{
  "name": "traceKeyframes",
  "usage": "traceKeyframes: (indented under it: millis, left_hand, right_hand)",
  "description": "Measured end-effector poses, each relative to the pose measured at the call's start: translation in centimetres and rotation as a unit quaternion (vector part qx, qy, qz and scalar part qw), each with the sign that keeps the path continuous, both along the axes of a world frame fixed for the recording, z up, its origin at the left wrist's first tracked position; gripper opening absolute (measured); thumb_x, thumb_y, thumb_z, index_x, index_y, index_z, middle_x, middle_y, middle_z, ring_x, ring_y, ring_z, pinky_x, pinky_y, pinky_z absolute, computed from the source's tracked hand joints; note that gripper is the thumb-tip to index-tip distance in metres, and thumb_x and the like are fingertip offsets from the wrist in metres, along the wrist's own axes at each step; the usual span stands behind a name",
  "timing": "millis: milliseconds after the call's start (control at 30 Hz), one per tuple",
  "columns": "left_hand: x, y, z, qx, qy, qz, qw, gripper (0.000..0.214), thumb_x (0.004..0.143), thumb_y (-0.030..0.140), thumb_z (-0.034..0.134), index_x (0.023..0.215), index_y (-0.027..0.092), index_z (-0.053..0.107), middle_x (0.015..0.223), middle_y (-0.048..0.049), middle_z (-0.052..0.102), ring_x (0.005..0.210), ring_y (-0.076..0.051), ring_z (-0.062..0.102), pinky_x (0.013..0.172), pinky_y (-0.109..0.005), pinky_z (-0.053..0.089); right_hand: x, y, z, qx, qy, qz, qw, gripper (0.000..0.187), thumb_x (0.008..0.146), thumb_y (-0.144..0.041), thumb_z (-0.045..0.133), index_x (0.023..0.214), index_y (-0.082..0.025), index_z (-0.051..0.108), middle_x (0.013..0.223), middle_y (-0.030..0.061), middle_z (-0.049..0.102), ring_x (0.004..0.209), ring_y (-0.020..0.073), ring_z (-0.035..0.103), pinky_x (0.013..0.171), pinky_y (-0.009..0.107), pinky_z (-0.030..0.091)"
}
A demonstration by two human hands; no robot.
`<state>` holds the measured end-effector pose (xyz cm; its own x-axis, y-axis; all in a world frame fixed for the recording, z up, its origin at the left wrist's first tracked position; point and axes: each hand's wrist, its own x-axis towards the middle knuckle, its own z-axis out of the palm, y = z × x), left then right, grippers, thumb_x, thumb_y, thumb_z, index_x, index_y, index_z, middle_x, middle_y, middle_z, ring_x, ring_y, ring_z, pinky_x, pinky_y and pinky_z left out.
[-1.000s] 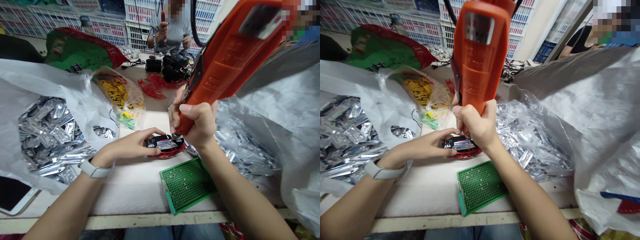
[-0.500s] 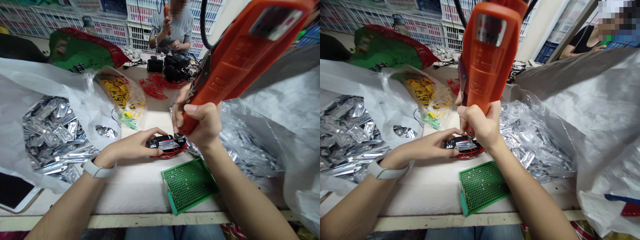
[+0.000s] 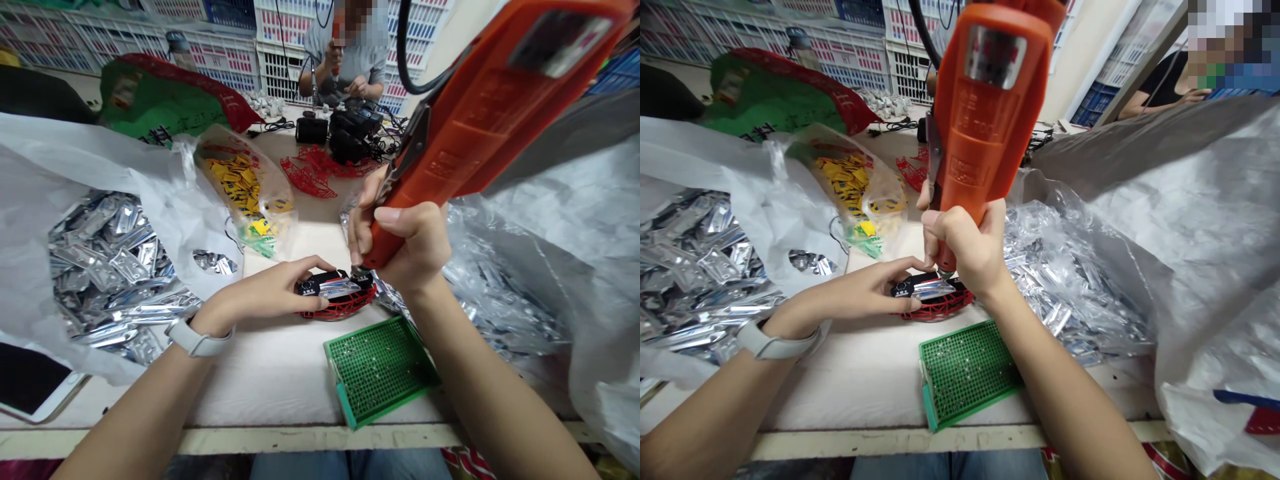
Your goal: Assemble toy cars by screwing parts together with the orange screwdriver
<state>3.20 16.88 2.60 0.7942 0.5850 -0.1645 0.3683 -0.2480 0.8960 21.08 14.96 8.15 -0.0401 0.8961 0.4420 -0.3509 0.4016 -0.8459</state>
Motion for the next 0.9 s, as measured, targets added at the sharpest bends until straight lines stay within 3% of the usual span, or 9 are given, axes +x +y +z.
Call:
traceKeyframes:
  millis: [267, 900]
  left_hand:
    - [0.16, -0.28, 0.28, 0.013, 0.036, 0.012, 0.999, 0.055, 0.088, 0.043, 0.066, 0.135, 0.019, 0.053, 0.108, -0.0068, 0.074, 0.09, -0.022, 0.069, 0.076, -0.031, 0.05]
    - [0.43, -0.74, 0.5, 0.029, 0.039, 0.022, 0.999, 0.049, 0.088, 0.039, 0.066, 0.131, 0.018, 0.054, 0.121, -0.0092, 0.072, 0.099, -0.023, 0.068, 0.085, -0.033, 0.049]
  right_hand:
    - [0.33, 0.19, 0.28, -0.001, -0.029, 0.016, 0.999, 0.016, 0.069, -0.035, 0.069, 0.076, -0.023, 0.062, 0.042, -0.0062, 0.052, 0.031, 0.0129, 0.045, 0.031, 0.026, 0.031]
    - [0.56, 0.57, 0.11, 0.003, -0.047, 0.013, 0.999, 0.022, 0.073, -0.042, 0.072, 0.077, -0.023, 0.06, 0.043, -0.0066, 0.052, 0.031, 0.0129, 0.044, 0.032, 0.029, 0.03]
